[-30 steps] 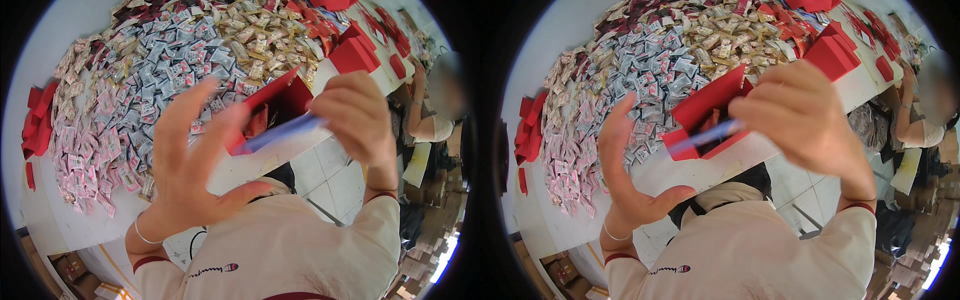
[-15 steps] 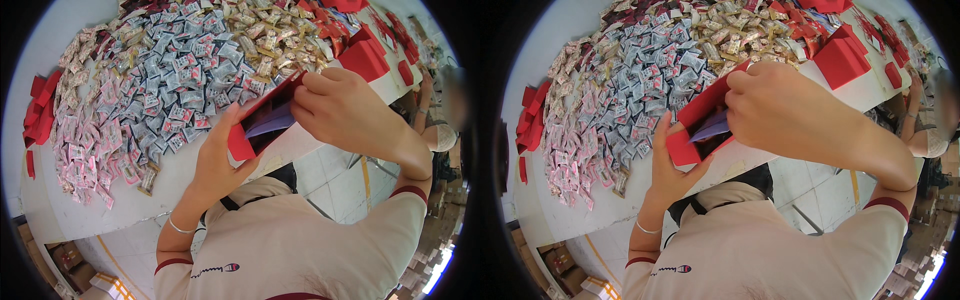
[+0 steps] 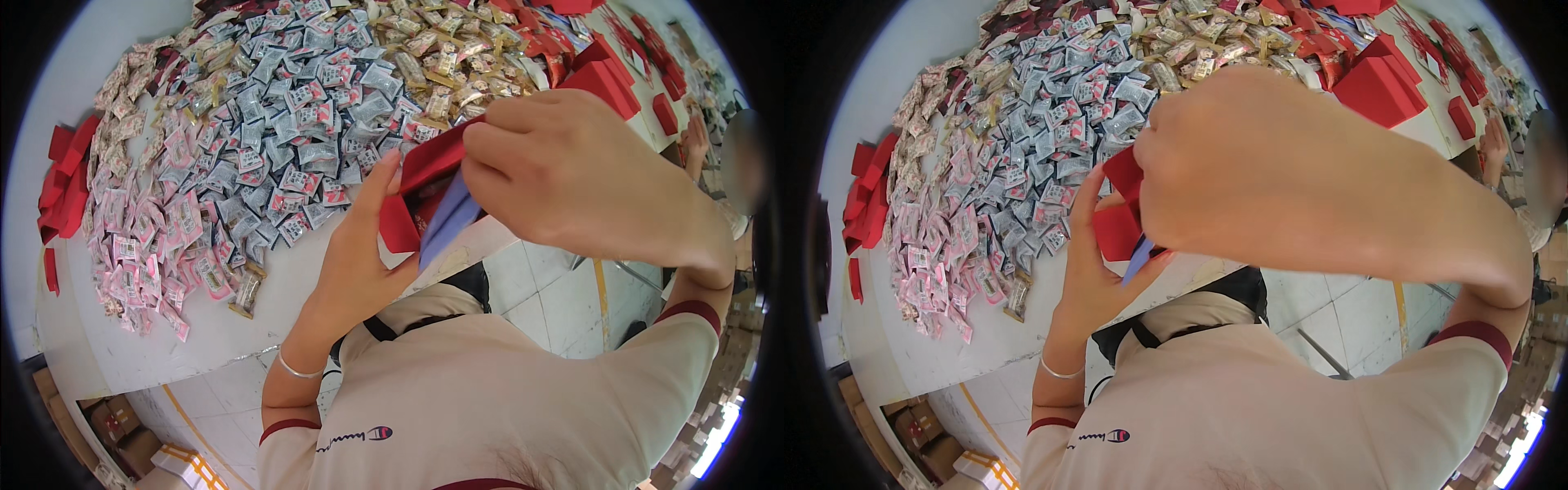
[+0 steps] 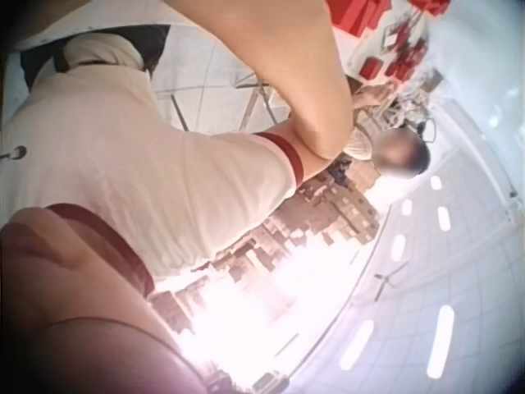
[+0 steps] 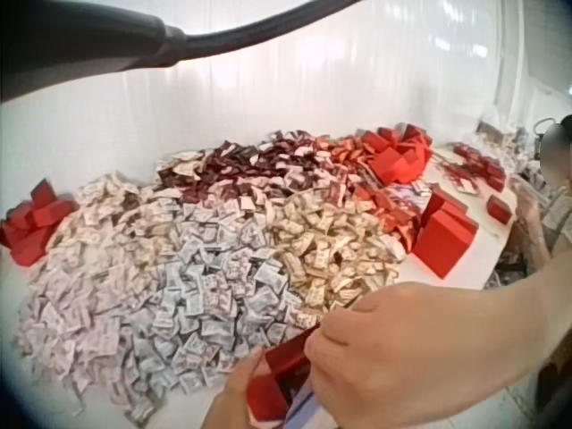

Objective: The person repeatedly picks small wrapped items from a large pile on a table and places them into red envelopes. The person folds the envelopes closed and sets them aside. Another person is visible in the background performing a similar task.

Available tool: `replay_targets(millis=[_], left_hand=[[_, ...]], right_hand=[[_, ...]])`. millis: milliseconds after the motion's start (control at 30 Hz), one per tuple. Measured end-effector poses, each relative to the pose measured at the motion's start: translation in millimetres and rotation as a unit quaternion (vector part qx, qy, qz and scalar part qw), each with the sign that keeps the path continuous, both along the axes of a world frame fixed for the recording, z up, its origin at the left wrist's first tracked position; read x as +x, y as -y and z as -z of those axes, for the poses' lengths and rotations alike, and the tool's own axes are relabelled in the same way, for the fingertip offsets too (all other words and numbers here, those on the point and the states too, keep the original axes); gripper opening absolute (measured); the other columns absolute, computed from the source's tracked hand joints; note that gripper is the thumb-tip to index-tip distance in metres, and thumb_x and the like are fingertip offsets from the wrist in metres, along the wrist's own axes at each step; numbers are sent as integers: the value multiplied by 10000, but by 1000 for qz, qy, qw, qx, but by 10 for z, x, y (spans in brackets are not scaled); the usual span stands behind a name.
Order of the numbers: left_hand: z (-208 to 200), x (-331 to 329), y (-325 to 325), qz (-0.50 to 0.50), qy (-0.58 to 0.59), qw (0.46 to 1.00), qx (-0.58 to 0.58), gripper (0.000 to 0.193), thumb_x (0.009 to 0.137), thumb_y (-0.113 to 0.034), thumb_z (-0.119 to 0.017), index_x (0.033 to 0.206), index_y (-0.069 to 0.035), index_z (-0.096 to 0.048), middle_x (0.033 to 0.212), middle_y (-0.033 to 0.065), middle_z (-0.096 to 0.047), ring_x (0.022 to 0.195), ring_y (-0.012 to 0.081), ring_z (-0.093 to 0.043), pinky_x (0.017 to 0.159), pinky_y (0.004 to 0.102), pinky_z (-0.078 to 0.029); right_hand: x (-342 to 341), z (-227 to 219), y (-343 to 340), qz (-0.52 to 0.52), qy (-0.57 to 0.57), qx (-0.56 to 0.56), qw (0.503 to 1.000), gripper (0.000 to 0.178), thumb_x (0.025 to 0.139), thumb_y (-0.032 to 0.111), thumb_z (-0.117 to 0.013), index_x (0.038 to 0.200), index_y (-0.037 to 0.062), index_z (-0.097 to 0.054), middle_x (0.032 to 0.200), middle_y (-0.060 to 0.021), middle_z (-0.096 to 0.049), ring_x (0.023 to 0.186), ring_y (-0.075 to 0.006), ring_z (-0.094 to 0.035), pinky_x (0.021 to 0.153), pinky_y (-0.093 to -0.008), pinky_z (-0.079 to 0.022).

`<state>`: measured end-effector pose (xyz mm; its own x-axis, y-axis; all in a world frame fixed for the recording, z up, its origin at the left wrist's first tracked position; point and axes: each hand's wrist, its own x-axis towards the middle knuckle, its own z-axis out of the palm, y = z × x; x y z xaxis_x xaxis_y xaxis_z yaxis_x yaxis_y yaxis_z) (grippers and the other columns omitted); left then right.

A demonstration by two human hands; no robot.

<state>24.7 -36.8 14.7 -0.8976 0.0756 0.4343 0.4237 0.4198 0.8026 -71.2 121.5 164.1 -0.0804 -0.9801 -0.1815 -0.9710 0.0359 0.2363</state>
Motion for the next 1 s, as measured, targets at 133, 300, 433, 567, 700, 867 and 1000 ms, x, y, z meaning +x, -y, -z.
replay_targets(millis=[133,300,433,567,700,867,1000], left_hand=[[-10,-27,-34,22,10,999,47,943,638,-47,-752,1353,-15,-138,1112,173,-495,1006,223,-532,817,326,-453],[-35,-39,-23,20,-28,999,-13,924,634,-38,-746,1350,-15,-163,1090,171,-516,978,240,-548,833,343,-441],[-27,-85,-89,10,-17,1000,7,872,644,-48,-731,1337,-5,-203,1169,185,-472,1037,278,-518,860,351,-425],[2,-101,-68,-9,-10,999,45,801,657,-75,-722,1309,23,-266,1291,206,-402,1121,343,-472,896,356,-410],[49,-70,-34,-29,5,998,62,798,645,-73,-734,1300,13,-287,1276,206,-418,1118,346,-474,897,358,-412],[-1,-95,-119,12,-47,999,-7,774,640,-68,-737,1285,11,-317,1240,196,-455,1099,332,-496,881,355,-426],[56,-78,-106,-23,-38,999,23,865,629,-82,-753,1318,17,-239,1201,230,-469,1081,316,-515,873,362,-432]], right_hand=[[-86,199,-33,16,125,-31,992,106,605,84,-560,682,25,-518,704,-71,-485,672,-216,-524,544,-308,-440],[-104,550,-268,41,56,-44,997,96,607,83,-557,676,27,-520,728,-74,-524,714,-224,-548,574,-318,-455],[-92,626,-171,101,-3,24,995,84,616,86,-565,671,24,-547,762,-88,-558,737,-220,-554,604,-308,-458],[-230,416,-159,157,206,4,966,279,680,64,-592,944,-21,-571,858,-129,-558,822,-240,-563,654,-358,-452],[-6,287,-143,35,169,-151,973,426,713,219,-635,1028,-47,-530,1059,-187,-518,907,-327,-542,786,-390,-442],[40,962,-239,47,266,-183,945,478,718,317,-616,984,-69,-522,919,-156,-538,855,-302,-539,758,-374,-444],[19,893,-240,16,230,-270,935,478,732,355,-622,964,-54,-534,894,-158,-564,868,-312,-552,756,-383,-459]])
